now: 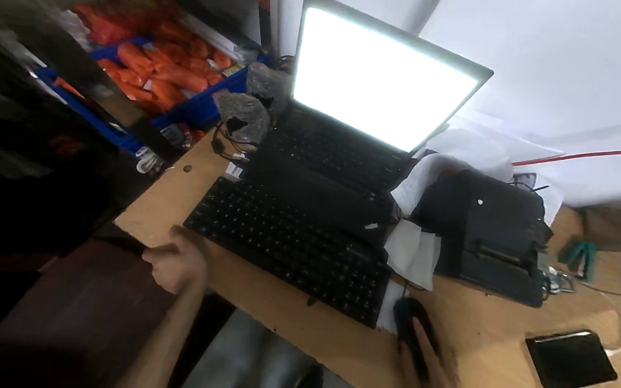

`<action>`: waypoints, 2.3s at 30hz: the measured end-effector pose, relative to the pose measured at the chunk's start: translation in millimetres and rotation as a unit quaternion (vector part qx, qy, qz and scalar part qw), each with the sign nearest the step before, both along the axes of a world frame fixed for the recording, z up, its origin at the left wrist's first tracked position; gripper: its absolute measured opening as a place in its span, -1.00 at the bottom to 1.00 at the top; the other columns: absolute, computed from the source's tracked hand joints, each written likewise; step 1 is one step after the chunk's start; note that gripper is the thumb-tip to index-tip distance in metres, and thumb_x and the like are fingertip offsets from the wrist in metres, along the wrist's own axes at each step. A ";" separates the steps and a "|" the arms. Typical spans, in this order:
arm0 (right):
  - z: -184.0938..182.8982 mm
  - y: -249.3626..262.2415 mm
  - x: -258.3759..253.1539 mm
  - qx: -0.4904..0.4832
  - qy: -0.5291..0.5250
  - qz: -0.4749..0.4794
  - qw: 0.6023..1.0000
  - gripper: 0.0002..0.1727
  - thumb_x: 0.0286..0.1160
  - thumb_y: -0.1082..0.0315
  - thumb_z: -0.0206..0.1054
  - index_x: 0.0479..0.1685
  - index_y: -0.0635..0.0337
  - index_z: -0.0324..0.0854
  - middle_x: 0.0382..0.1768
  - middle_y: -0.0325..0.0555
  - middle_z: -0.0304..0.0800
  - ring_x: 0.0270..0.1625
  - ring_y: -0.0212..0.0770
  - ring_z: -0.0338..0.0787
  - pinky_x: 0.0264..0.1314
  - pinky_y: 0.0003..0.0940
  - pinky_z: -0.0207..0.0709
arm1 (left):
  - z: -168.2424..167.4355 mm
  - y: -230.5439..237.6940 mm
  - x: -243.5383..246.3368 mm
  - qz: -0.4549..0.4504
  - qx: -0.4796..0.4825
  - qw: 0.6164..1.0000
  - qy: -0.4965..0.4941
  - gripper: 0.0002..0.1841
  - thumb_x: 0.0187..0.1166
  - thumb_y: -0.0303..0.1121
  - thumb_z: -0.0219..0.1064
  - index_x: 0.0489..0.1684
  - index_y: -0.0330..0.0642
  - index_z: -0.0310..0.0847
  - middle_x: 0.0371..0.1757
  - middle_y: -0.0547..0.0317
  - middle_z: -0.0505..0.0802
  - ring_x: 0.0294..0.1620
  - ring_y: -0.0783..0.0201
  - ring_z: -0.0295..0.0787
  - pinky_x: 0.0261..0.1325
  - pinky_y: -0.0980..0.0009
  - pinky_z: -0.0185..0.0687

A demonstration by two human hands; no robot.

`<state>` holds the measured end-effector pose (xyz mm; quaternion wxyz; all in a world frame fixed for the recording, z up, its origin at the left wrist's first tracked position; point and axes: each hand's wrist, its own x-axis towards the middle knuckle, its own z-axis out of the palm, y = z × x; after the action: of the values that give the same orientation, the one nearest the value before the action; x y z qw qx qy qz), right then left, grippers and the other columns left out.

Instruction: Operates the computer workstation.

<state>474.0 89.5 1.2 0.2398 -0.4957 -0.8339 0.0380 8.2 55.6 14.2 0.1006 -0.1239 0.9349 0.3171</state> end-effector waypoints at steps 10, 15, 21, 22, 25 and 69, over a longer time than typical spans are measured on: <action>0.8 2.1 0.6 0.003 0.003 0.008 1.000 -0.54 0.55 0.07 0.34 0.37 0.01 0.71 0.46 0.35 0.60 0.56 0.11 0.58 0.60 -0.12 0.41 | 3.4 1.3 0.0 0.010 0.009 1.000 -0.005 -0.17 0.77 0.24 -0.09 0.71 -0.40 0.16 0.34 -0.50 0.70 0.41 -0.39 0.64 0.41 -0.25 0.49; 1.3 2.4 0.3 -0.003 0.003 0.010 1.000 -0.54 0.57 0.04 0.33 0.36 0.01 0.71 0.47 0.35 0.59 0.55 0.12 0.59 0.58 -0.05 0.40 | 2.3 0.3 1.0 0.003 0.009 1.000 0.000 -0.16 0.77 0.24 -0.09 0.73 -0.40 0.14 0.34 -0.51 0.70 0.42 -0.41 0.64 0.42 -0.27 0.48; -0.8 2.5 1.5 0.001 0.007 0.008 1.000 -0.51 0.58 -0.01 0.30 0.41 -0.01 0.68 0.50 0.29 0.58 0.58 0.06 0.57 0.61 -0.10 0.38 | -3.2 -1.0 -0.4 0.004 0.004 1.000 0.011 -0.16 0.77 0.25 -0.12 0.70 -0.40 0.17 0.30 -0.50 0.72 0.36 -0.39 0.68 0.36 -0.28 0.52; -0.4 1.5 1.1 -0.001 0.007 0.002 1.000 -0.48 0.56 0.01 0.31 0.42 0.05 0.67 0.48 0.33 0.59 0.55 0.10 0.59 0.59 -0.07 0.40 | -5.7 -1.5 -1.4 0.004 0.002 1.000 0.017 -0.16 0.76 0.25 -0.12 0.71 -0.40 0.18 0.29 -0.49 0.74 0.35 -0.38 0.69 0.35 -0.28 0.53; 1.2 -0.5 -2.1 -0.007 0.018 -0.021 1.000 -0.45 0.51 0.05 0.32 0.43 0.15 0.66 0.45 0.45 0.58 0.51 0.22 0.62 0.55 0.00 0.44 | -6.0 -1.7 -1.8 0.002 0.004 1.000 0.011 -0.14 0.76 0.27 -0.11 0.73 -0.40 0.14 0.33 -0.52 0.71 0.38 -0.44 0.66 0.38 -0.32 0.49; -1.4 -0.3 -3.8 0.026 0.066 -0.065 0.995 -0.54 0.40 0.11 0.34 0.28 0.00 0.78 0.41 0.28 0.67 0.55 0.02 0.62 0.52 -0.21 0.52 | -11.5 -4.5 -4.6 0.007 0.011 1.000 0.022 -0.10 0.72 0.30 -0.11 0.76 -0.37 0.12 0.42 -0.47 0.66 0.46 -0.34 0.61 0.43 -0.23 0.49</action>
<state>470.2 89.2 -0.2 0.3088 -0.5387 -0.7832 0.0330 3.6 51.1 2.7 0.0797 -0.1222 0.9323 0.3310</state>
